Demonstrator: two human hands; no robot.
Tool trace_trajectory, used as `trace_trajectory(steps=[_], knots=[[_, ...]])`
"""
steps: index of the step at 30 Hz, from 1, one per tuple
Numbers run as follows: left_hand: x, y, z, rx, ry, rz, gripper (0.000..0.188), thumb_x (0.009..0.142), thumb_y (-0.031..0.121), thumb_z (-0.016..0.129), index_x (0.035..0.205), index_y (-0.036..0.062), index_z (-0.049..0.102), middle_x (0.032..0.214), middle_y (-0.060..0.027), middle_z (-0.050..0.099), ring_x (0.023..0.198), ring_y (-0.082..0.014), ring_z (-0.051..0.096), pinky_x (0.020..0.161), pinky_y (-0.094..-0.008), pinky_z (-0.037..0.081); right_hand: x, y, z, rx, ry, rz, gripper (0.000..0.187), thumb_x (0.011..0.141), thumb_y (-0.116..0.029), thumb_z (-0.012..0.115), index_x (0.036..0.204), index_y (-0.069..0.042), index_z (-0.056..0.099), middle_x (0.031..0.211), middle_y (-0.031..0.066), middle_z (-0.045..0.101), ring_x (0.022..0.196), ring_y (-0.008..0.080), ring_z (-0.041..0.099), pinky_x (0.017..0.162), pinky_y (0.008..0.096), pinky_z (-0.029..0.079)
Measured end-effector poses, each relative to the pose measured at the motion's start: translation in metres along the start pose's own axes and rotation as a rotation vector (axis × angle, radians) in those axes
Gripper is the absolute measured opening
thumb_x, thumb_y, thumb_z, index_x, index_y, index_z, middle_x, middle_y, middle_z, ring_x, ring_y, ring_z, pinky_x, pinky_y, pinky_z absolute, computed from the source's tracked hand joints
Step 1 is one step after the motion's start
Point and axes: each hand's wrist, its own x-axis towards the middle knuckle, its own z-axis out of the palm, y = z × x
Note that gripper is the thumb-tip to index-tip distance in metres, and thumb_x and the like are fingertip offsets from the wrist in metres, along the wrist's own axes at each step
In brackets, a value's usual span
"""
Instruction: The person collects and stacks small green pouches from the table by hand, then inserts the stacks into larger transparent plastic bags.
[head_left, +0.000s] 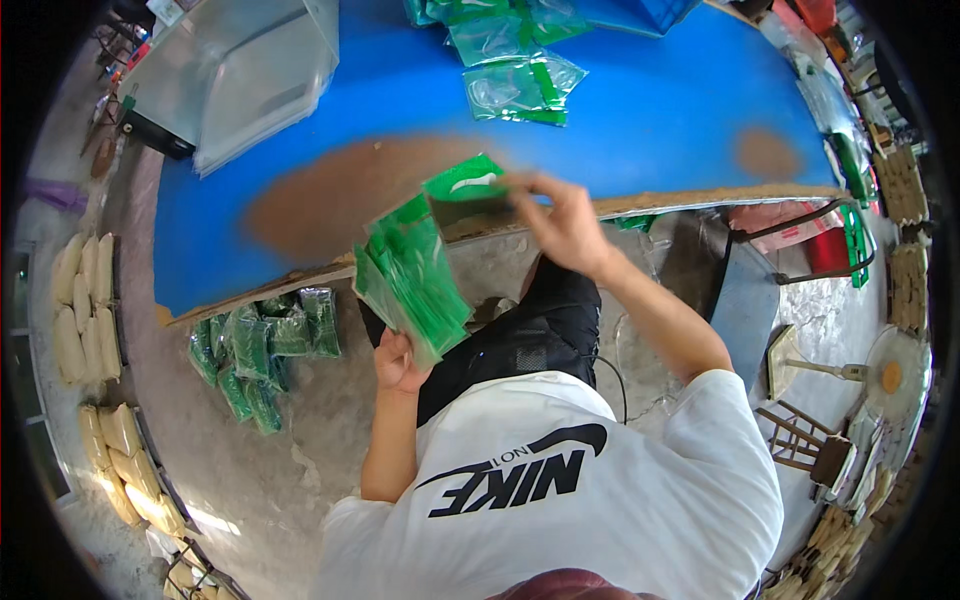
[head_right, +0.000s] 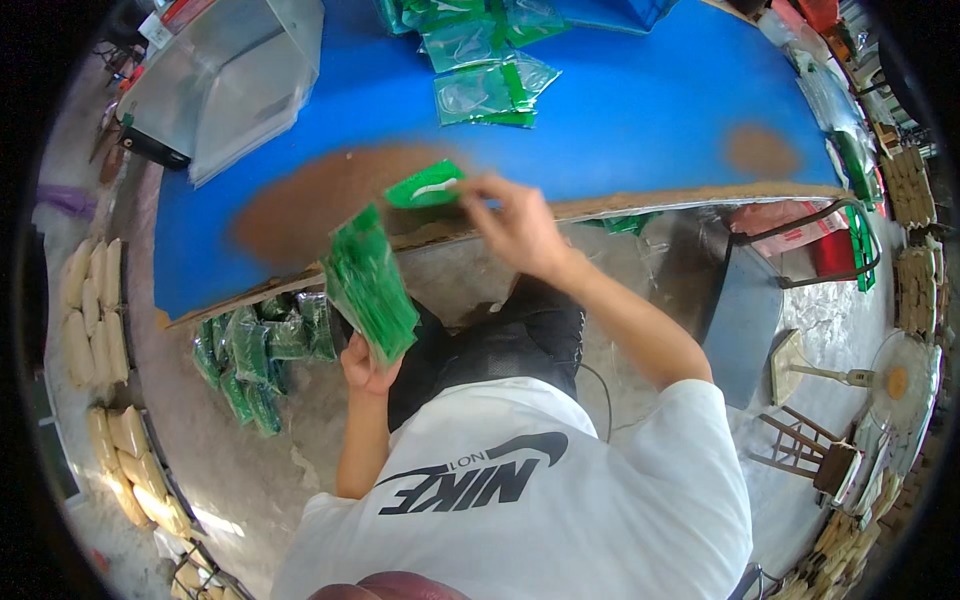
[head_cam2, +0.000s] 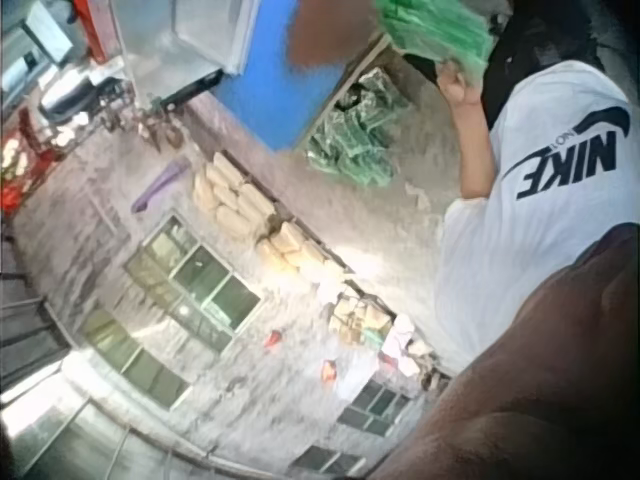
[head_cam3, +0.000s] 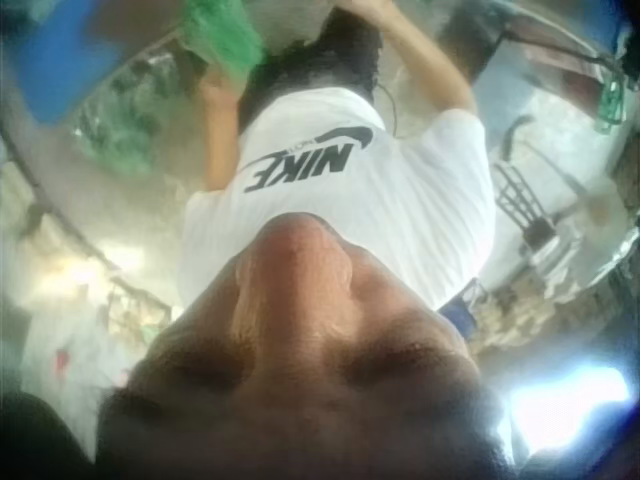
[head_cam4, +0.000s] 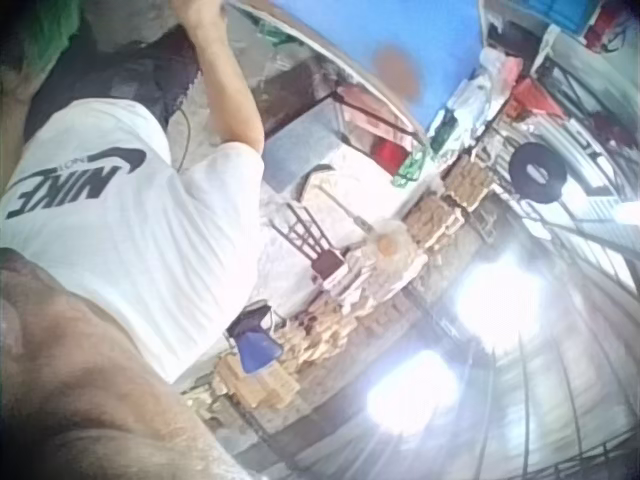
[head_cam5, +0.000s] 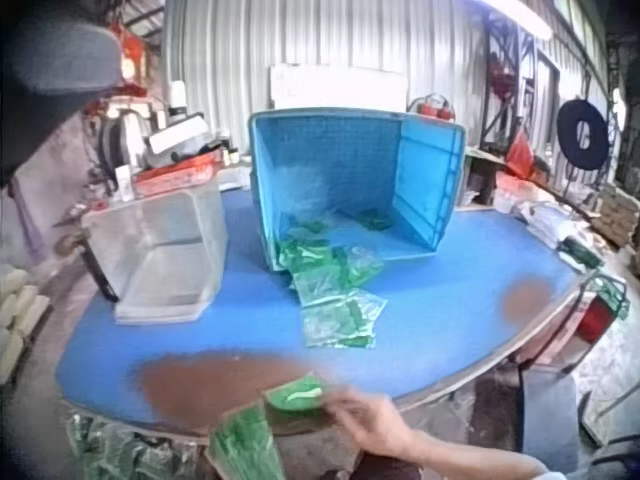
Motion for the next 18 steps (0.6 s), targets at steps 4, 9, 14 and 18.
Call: trace_trajectory(steps=[4, 9, 14, 18], knots=[[0.006, 0.011, 0.013, 0.237, -0.051, 0.07, 0.067, 0.075, -0.001, 0.077, 0.136, 0.0, 0.05, 0.129, -0.0128, 0.062, 0.119, -0.0292, 0.06, 0.103, -0.0431, 0.048, 0.043, -0.025, -0.045, 0.647, -0.156, 0.688, 0.021, 0.101, -0.021, 0.056, 0.107, -0.002, 0.059, 0.088, 0.0025, 0.063, 0.069, 0.0061, 0.058, 0.057, 0.0242, 0.056], [0.016, 0.027, 0.029, 0.543, 0.066, 0.096, 0.076, 0.069, -0.007, 0.075, 0.139, 0.0007, 0.046, 0.128, -0.0106, 0.061, 0.118, -0.0277, 0.06, 0.102, -0.0412, 0.047, 0.055, -0.024, -0.049, 0.915, -0.531, 0.761, 0.029, 0.098, -0.022, 0.058, 0.118, -0.001, 0.059, 0.091, 0.0023, 0.063, 0.064, 0.0085, 0.062, 0.053, 0.0223, 0.059], [0.029, 0.016, 0.043, 0.696, 0.011, -0.002, 0.08, 0.073, -0.001, 0.076, 0.144, 0.0026, 0.04, 0.132, -0.0077, 0.057, 0.125, -0.0251, 0.053, 0.106, -0.0398, 0.042, 0.069, -0.017, -0.009, 0.957, -0.828, 0.745, 0.033, 0.098, -0.02, 0.057, 0.124, 0.001, 0.057, 0.099, 0.0065, 0.064, 0.067, 0.0104, 0.065, 0.055, 0.0236, 0.06], [0.029, 0.012, 0.046, 0.512, 0.194, 0.165, 0.07, 0.081, 0.005, 0.074, 0.143, 0.0041, 0.041, 0.135, -0.0091, 0.055, 0.126, -0.0269, 0.053, 0.108, -0.0422, 0.041, 0.114, 0.009, 0.001, -0.122, -0.278, 0.338, 0.054, 0.097, -0.038, 0.057, 0.135, 0.0, 0.052, 0.123, 0.0196, 0.059, 0.097, 0.0285, 0.066, 0.088, 0.0445, 0.054]])
